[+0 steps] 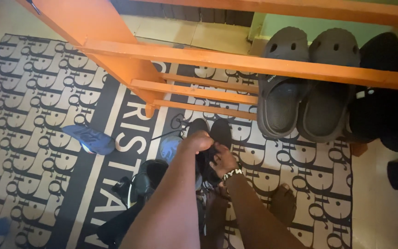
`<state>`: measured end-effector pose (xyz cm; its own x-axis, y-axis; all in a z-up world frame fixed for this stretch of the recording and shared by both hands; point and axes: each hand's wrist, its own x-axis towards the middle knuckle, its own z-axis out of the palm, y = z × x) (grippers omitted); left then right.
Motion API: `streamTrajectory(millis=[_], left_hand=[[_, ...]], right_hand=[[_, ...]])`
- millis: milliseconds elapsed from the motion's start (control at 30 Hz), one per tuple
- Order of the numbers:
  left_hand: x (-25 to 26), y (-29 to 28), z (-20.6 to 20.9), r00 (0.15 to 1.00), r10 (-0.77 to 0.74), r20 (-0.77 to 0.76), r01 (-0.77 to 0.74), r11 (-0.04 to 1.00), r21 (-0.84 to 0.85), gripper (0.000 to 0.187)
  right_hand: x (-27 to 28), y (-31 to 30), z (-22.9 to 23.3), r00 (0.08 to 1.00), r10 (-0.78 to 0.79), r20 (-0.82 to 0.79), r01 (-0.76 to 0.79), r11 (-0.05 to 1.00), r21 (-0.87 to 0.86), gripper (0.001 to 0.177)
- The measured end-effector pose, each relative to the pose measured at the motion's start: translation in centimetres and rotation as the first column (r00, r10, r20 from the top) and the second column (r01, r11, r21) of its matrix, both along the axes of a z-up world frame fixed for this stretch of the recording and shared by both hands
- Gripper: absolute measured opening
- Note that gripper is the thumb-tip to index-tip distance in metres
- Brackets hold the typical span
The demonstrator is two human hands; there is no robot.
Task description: The person is organizing various shoes, including sneakers and slippers, onto a wooden shoe rack.
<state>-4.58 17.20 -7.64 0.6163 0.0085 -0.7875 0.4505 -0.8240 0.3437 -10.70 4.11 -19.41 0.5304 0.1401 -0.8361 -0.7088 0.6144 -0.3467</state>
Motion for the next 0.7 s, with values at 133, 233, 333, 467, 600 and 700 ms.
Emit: streamTrajectory(millis=[133,233,333,467,600,700], left_hand=[[0.1,0.0,0.9,1.0,-0.004,0.009,0.004,1.0,0.015,0.044],[0.2,0.1,0.3,1.0,-0.006,0.006,0.006,1.0,-0.013,0.043],[0.4,0.2,-1.3,0.998,-0.022,0.053,0.023,1.0,-0.021,0.04],[0.3,0.3,1.1,0.991,-0.067,0.113,0.063,0.997,0.039,0.039],[-0.5,0.7,1.8,0.99,-0.062,0.129,0.062,0.998,0.004,0.045],[0.0,1.2,0.6,0.975,-0.045,0.217,0.054,0.998,-0.037,0.054]], right_hand=[[-0.5,-0.8,-3.1,0.982,-0.189,0.005,0.184,0.965,0.189,0.062],[-0.7,-1.3,0.8,0.965,-0.259,-0.04,0.262,0.956,0.135,0.055],[-0.7,-2.4,0.8,0.937,-0.273,-0.217,0.275,0.961,-0.019,0.05],[-1.2,-4.5,-8.3,0.986,-0.141,-0.089,0.153,0.976,0.155,0.03],[-2.0,-3.8,-4.3,0.991,-0.122,0.061,0.112,0.984,0.138,0.023],[-1.4,-3.3,-0.1,0.981,-0.133,0.142,0.116,0.985,0.125,0.035]])
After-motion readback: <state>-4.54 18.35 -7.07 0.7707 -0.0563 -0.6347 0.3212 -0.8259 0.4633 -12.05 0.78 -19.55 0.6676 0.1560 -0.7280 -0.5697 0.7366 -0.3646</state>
